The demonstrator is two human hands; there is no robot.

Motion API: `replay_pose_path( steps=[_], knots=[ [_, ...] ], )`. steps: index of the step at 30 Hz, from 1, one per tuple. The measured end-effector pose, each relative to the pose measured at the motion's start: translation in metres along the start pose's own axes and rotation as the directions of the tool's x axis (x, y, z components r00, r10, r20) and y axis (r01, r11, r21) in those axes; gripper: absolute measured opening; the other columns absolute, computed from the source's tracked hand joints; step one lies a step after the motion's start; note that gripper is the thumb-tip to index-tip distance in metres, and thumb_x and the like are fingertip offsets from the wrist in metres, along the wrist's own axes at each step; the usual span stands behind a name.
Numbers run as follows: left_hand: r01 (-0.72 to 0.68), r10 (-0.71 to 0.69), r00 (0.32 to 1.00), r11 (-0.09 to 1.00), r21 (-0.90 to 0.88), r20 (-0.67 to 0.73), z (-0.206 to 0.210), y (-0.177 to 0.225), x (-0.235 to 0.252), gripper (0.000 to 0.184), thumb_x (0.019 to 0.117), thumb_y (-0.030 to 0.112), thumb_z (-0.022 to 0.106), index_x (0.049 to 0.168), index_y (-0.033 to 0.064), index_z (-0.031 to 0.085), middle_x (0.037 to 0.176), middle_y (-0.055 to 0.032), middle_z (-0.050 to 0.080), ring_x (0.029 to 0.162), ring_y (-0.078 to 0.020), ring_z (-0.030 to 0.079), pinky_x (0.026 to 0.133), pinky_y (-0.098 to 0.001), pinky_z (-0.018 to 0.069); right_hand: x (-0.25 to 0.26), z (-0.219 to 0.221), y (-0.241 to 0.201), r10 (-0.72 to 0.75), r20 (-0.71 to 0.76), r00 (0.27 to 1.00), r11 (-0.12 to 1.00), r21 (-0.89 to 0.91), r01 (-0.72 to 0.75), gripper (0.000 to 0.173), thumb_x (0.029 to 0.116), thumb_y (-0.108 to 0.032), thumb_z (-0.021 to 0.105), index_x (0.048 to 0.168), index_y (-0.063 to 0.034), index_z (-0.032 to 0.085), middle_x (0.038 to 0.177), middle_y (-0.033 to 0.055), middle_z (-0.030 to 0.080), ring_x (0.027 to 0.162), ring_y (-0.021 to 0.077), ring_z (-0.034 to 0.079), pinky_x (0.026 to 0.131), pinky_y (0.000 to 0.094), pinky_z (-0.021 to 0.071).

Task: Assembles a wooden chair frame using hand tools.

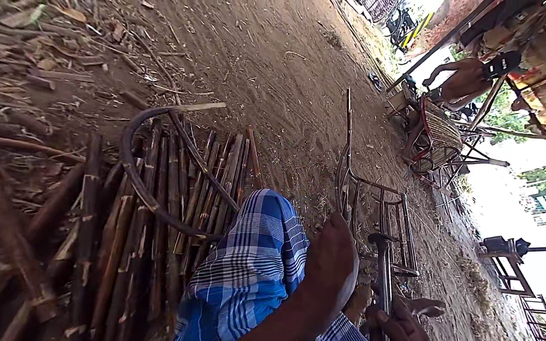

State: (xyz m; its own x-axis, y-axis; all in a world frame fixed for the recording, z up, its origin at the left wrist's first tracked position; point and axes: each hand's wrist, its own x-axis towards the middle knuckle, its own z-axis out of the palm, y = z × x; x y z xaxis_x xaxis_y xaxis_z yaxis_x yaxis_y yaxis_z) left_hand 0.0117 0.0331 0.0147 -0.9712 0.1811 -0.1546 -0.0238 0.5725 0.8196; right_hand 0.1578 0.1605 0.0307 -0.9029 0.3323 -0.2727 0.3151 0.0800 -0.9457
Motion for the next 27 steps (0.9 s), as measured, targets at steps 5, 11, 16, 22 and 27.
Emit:
replay_pose_path(
  steps=[5,11,16,22,27],
  knots=[
    [0.018,-0.019,0.997,1.0,0.012,0.077,-0.007,0.006,0.001,0.032,0.1039,0.018,0.055,0.131,0.0005,0.05,0.101,-0.0142,0.066,0.083,-0.028,0.072,0.07,-0.0411,0.0605,0.001,0.002,-0.012,-0.07,0.037,0.997,0.997,0.049,0.068,0.044,0.1075,-0.011,0.032,0.15,0.0008,0.03,0.084,0.0032,0.058,0.046,0.0064,0.046,0.037,0.0221,0.0431],
    [0.038,-0.038,0.993,0.999,-0.002,0.108,-0.014,0.014,0.003,0.033,0.104,0.018,0.053,0.13,-0.0008,0.047,0.095,-0.015,0.066,0.086,-0.0306,0.071,0.072,-0.0434,0.0603,0.01,-0.011,-0.047,-0.017,0.073,0.997,0.988,-0.149,0.028,0.046,0.1099,-0.02,0.034,0.154,-0.0079,0.029,0.071,-0.0018,0.046,0.042,0.0071,0.039,0.032,0.0243,0.0375],
    [0.052,-0.045,0.994,0.996,-0.077,0.095,-0.02,0.015,0.002,0.026,0.1052,0.018,0.05,0.125,0.0005,0.051,0.091,-0.0165,0.067,0.082,-0.0322,0.072,0.067,-0.0457,0.0601,0.034,-0.017,-0.081,-0.245,0.185,0.952,0.919,-0.27,0.289,0.049,0.1088,-0.042,0.042,0.15,-0.0165,0.036,0.07,-0.0047,0.048,0.044,0.0055,0.043,0.037,0.0225,0.0421],
    [0.059,-0.059,0.998,0.996,-0.065,0.004,-0.022,0.009,0.003,0.024,0.1082,0.022,0.047,0.122,0.002,0.052,0.087,-0.0147,0.067,0.08,-0.0297,0.072,0.066,-0.0434,0.0602,0.039,-0.012,-0.109,-0.262,0.099,0.96,0.822,-0.499,0.275,0.042,0.1074,-0.031,0.042,0.145,-0.0129,0.049,0.064,-0.0032,0.045,0.041,0.0065,0.036,0.035,0.0229,0.0337],
    [0.021,-0.025,0.999,0.996,-0.083,-0.041,-0.022,0.007,0.001,0.025,0.109,0.025,0.046,0.119,0.0027,0.053,0.084,-0.0136,0.066,0.075,-0.0292,0.072,0.062,-0.0428,0.0595,0.044,-0.01,-0.098,-0.239,0.083,0.967,0.872,-0.42,0.251,0.04,0.1075,-0.032,0.043,0.141,-0.0127,0.053,0.062,-0.0019,0.044,0.04,0.0071,0.035,0.033,0.0223,0.0316]
  ],
)
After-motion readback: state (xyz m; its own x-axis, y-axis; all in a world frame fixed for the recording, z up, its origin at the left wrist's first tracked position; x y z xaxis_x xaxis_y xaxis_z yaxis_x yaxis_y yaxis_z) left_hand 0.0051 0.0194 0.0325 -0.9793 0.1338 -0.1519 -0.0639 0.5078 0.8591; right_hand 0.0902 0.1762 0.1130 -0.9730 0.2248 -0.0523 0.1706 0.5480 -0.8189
